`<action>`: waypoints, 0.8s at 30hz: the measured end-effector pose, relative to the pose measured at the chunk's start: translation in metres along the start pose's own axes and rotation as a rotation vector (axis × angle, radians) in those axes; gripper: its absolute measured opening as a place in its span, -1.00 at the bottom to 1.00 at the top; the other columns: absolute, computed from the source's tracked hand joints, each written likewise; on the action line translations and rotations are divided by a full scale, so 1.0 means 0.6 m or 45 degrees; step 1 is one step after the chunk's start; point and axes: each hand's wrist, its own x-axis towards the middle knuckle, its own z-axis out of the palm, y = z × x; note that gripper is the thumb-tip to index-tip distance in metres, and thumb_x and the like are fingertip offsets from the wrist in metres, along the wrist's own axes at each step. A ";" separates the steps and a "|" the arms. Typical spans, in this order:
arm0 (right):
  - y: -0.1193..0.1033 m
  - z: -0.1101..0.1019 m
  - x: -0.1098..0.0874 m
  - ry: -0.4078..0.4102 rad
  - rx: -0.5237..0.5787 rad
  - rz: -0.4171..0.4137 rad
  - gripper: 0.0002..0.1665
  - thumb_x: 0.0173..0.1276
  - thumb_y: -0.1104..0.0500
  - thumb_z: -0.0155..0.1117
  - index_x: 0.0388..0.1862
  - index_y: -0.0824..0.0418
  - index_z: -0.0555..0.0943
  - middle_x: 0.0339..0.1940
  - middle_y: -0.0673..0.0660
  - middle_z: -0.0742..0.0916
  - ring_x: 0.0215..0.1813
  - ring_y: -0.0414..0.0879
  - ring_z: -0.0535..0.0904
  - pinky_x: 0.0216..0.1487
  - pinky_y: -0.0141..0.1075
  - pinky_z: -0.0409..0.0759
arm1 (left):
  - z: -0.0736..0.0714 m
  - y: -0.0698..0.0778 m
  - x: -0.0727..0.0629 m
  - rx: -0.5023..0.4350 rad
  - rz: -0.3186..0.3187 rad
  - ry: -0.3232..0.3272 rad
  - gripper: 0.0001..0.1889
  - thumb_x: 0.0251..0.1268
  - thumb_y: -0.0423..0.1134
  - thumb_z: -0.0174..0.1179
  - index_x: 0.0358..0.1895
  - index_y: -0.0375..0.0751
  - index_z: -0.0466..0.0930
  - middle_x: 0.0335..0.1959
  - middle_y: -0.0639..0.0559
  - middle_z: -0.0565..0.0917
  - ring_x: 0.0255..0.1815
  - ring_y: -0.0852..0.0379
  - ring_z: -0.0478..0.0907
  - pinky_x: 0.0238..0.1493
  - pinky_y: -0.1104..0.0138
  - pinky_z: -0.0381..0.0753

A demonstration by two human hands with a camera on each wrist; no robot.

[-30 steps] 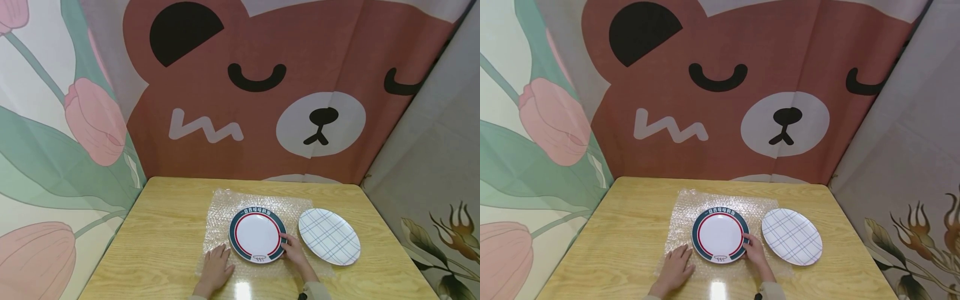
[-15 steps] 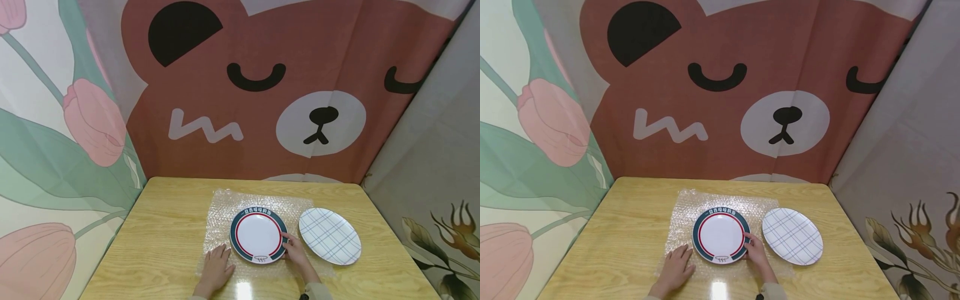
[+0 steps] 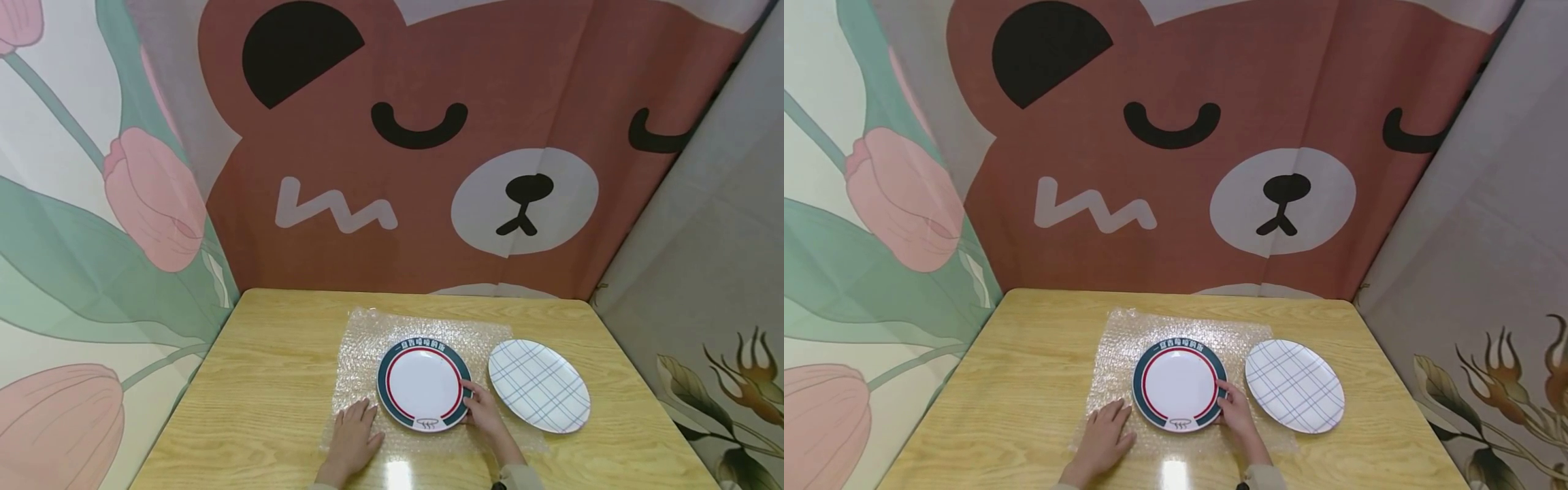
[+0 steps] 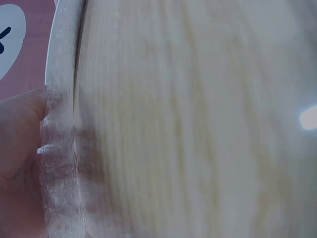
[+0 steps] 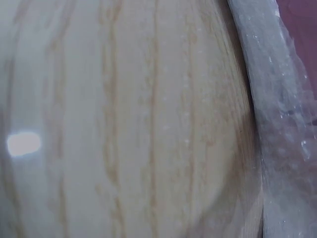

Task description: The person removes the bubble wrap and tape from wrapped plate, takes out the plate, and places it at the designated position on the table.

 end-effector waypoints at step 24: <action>-0.009 -0.005 -0.007 0.102 0.039 0.008 -0.53 0.22 0.54 -0.18 0.15 0.59 0.21 -0.34 0.29 0.51 -0.47 -0.01 0.58 -0.53 -0.20 0.60 | -0.001 0.002 0.000 0.013 0.005 0.023 -0.52 0.06 -0.07 0.17 0.01 -0.32 0.47 0.07 -0.24 0.42 0.12 -0.17 0.30 0.07 -0.13 0.22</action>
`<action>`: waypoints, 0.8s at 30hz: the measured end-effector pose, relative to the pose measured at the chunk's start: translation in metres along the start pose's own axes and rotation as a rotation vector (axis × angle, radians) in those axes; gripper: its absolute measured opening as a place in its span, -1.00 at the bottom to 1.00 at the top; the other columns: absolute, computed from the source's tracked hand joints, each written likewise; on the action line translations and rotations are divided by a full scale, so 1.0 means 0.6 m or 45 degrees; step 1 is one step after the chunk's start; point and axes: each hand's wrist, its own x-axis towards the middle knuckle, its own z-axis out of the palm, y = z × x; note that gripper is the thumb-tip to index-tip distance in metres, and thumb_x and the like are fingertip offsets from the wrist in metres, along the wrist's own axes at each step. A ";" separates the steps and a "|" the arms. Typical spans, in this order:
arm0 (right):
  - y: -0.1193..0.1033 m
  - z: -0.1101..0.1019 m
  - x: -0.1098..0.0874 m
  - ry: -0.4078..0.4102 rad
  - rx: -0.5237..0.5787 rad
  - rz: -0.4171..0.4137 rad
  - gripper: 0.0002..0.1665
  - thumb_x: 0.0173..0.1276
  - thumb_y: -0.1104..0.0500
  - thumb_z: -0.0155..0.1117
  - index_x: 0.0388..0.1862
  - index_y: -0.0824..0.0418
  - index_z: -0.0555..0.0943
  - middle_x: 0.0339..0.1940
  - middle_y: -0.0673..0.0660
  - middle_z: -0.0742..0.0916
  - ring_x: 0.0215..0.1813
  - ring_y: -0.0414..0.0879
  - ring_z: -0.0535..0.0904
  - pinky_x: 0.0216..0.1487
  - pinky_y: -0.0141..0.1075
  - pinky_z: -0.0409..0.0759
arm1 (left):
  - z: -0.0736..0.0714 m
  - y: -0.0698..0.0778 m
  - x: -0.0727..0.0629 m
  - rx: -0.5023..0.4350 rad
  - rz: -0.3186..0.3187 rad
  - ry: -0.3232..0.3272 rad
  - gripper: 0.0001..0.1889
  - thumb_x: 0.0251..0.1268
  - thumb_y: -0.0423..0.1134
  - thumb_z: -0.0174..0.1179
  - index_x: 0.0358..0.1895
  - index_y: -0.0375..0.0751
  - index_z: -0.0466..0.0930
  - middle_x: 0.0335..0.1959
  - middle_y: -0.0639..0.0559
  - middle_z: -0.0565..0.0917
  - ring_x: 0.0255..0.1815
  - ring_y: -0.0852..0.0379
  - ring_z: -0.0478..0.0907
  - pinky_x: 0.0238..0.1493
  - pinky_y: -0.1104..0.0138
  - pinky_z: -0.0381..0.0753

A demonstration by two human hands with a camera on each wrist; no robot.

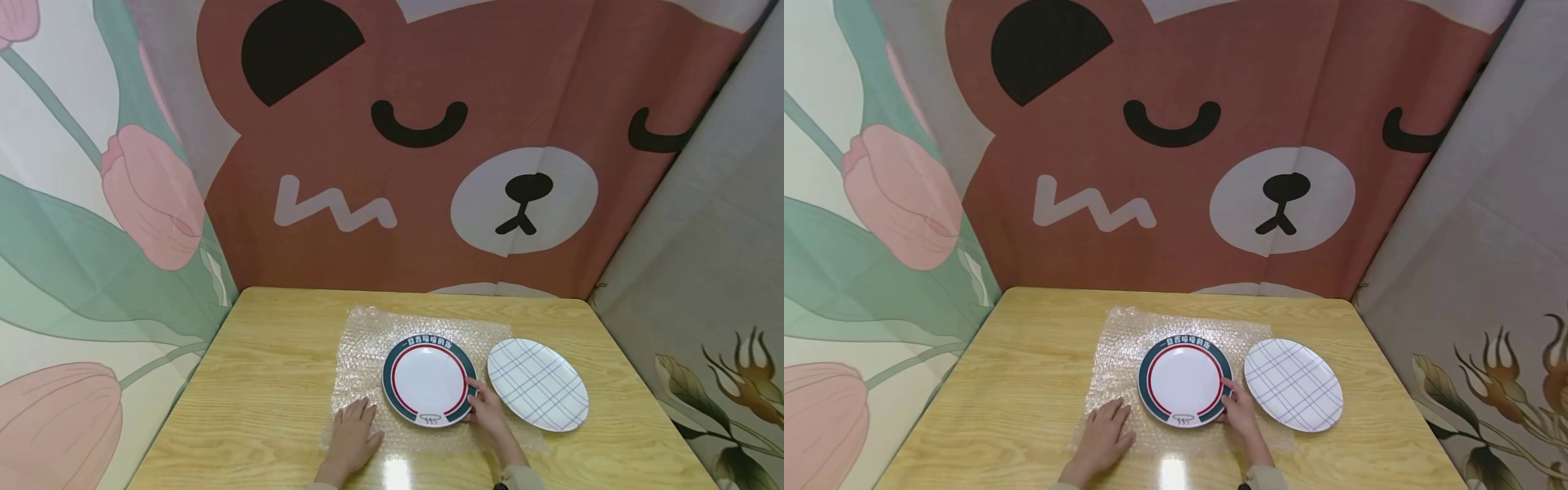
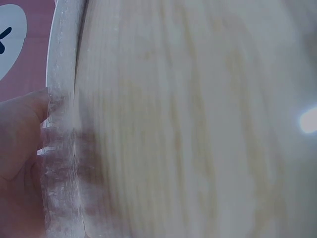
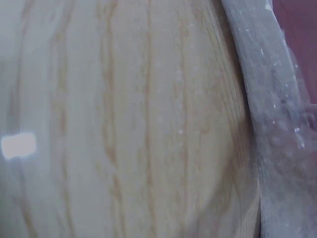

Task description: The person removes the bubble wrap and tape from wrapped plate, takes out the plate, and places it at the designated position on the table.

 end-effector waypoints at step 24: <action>-0.028 -0.022 -0.004 0.090 -0.029 -0.024 -0.51 0.25 0.52 -0.14 0.19 0.58 0.18 -0.59 0.09 0.35 -0.61 -0.16 0.53 -0.58 -0.33 0.57 | 0.002 -0.001 0.001 -0.017 -0.014 -0.013 -0.53 0.05 -0.08 0.17 -0.01 -0.31 0.48 0.06 -0.23 0.42 0.11 -0.16 0.30 0.06 -0.14 0.22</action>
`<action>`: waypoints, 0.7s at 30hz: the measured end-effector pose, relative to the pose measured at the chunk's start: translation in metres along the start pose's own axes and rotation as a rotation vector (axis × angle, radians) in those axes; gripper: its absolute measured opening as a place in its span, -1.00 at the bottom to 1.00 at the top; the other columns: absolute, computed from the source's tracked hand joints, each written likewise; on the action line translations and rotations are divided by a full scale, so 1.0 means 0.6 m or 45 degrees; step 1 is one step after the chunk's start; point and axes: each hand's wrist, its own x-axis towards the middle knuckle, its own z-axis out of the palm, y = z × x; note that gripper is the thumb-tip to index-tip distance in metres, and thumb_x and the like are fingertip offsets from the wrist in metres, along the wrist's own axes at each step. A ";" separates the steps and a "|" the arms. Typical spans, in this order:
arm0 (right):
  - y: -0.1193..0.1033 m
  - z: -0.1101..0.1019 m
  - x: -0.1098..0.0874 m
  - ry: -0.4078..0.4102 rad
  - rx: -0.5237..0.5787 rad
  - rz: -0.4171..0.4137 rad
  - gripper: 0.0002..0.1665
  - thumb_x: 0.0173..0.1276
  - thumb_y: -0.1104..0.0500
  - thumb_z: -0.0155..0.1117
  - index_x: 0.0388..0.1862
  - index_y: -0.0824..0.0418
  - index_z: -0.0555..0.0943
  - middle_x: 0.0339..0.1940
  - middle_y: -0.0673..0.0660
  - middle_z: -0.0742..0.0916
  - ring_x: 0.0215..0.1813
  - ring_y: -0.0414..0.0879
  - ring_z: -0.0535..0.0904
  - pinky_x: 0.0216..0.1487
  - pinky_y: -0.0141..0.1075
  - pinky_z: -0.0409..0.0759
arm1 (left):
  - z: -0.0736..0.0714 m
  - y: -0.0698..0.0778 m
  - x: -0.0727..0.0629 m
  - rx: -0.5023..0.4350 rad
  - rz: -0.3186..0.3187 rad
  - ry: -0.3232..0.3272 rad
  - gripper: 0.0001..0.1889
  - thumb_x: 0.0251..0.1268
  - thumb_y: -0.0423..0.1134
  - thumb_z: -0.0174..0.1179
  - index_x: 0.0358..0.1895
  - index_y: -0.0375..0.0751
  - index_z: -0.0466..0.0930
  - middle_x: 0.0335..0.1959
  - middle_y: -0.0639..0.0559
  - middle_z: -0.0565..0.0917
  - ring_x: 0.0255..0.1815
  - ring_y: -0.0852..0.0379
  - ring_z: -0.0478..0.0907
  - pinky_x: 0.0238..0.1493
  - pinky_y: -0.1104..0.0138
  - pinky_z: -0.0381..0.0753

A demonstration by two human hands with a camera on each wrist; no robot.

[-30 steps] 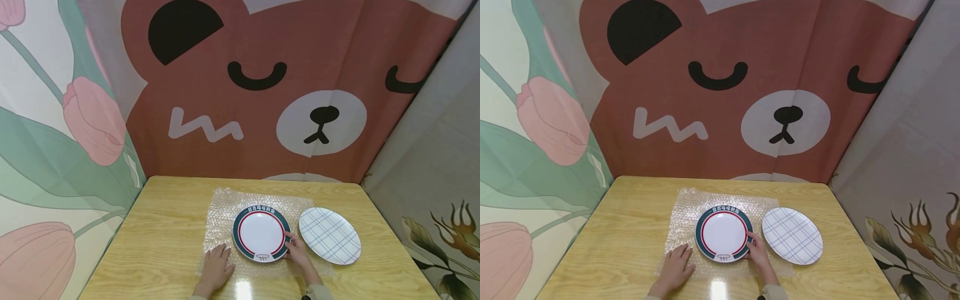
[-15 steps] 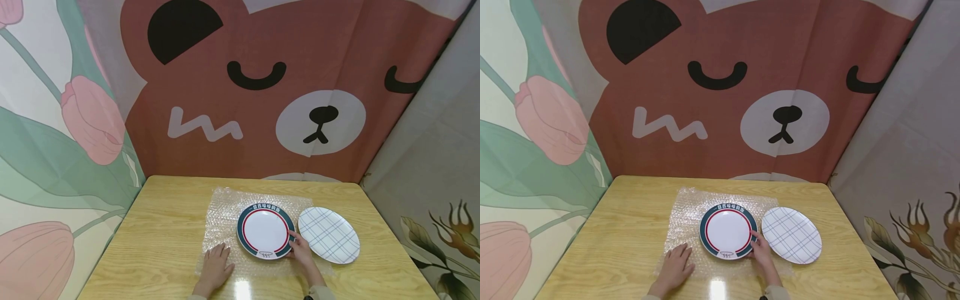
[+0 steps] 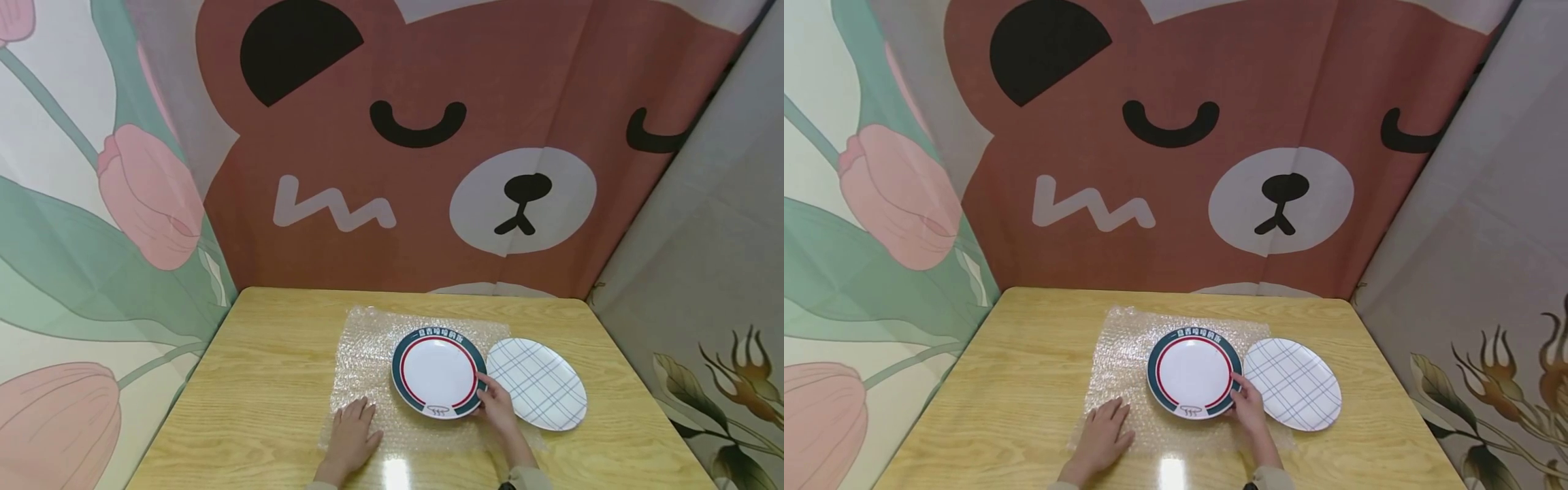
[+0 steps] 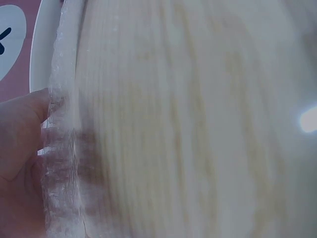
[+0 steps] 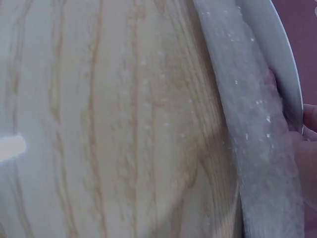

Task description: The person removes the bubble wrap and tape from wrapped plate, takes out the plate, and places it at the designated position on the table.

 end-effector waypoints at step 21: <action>-0.016 -0.025 -0.009 0.058 0.055 0.017 -0.52 0.30 0.48 -0.16 0.21 0.58 0.15 -0.55 0.10 0.36 -0.61 -0.17 0.51 -0.53 -0.31 0.59 | 0.000 0.000 -0.001 0.004 0.001 -0.010 -0.53 0.08 -0.06 0.15 0.01 -0.30 0.47 0.07 -0.22 0.41 0.13 -0.15 0.29 0.07 -0.14 0.21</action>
